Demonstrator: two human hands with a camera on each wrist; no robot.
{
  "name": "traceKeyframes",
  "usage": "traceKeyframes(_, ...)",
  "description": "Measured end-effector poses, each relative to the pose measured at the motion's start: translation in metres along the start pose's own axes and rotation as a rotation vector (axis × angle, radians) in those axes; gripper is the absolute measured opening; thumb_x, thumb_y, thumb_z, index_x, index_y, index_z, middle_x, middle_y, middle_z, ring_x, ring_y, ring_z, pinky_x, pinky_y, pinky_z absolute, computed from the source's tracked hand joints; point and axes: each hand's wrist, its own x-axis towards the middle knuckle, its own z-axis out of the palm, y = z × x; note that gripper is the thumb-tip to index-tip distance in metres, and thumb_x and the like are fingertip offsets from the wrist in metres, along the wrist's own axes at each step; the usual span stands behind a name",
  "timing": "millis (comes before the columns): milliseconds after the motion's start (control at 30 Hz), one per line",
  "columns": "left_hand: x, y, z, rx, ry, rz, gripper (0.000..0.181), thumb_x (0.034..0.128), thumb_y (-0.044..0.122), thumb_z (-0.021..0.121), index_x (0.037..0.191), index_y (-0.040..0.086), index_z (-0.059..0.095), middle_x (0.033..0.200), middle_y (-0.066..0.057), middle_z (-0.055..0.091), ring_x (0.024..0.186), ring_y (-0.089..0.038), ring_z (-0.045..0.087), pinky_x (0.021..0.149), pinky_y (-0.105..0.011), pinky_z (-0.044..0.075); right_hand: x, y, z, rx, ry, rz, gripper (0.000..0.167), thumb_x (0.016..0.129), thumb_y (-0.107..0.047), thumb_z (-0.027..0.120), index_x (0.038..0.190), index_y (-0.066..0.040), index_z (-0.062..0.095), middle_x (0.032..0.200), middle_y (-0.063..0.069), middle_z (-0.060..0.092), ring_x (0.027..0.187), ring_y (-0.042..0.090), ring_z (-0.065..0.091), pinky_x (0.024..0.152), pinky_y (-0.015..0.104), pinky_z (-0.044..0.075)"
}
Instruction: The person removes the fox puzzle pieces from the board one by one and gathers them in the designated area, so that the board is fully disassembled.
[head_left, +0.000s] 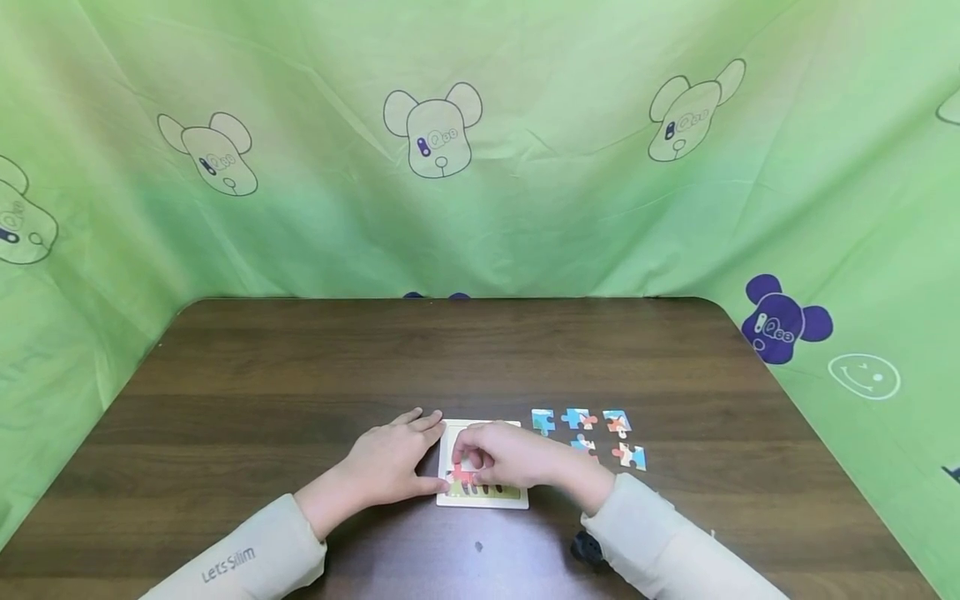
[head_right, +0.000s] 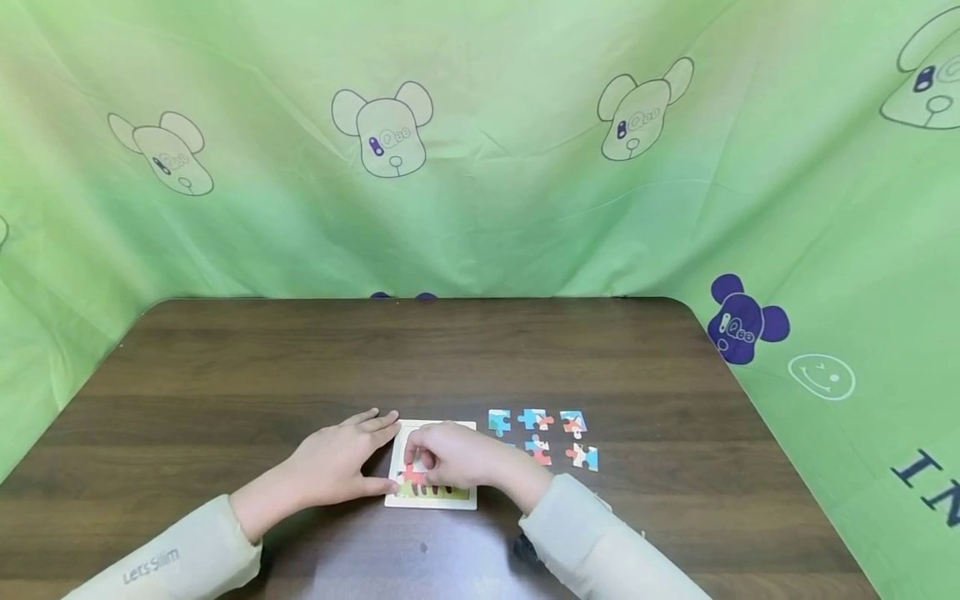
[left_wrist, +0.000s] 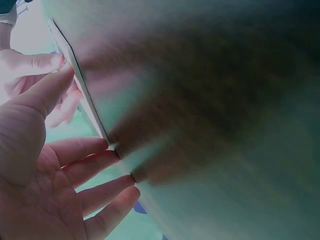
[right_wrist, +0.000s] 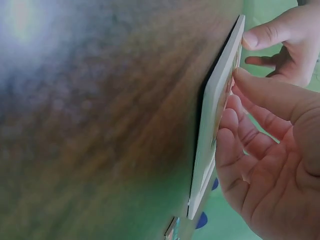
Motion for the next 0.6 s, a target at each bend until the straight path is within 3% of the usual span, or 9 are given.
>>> traceKeyframes(233, 0.0016, -0.0064, -0.0044, -0.079, -0.044, 0.006, 0.073, 0.08, 0.045, 0.079, 0.14, 0.01, 0.057, 0.15, -0.009, 0.051, 0.141, -0.035, 0.046, 0.106, -0.052, 0.046, 0.0014, -0.002, -0.0004, -0.009, -0.005, -0.008, 0.022, 0.084, 0.006, 0.067, 0.1, -0.007, 0.063, 0.077, -0.003, 0.051, 0.065, -0.002, 0.042, 0.064, 0.015, 0.042)
traceKeyframes(600, 0.0016, -0.0076, -0.0046, -0.094, -0.055, 0.006, 0.074, 0.0804, 0.047, 0.078, 0.142, 0.012, 0.056, 0.152, -0.008, 0.05, 0.142, -0.035, 0.044, 0.108, -0.052, 0.045, 0.0017, 0.0026, -0.0014, 0.067, -0.002, -0.004, 0.023, 0.083, 0.004, 0.069, 0.099, -0.01, 0.062, 0.08, -0.003, 0.056, 0.062, -0.001, 0.045, 0.06, 0.016, 0.042)
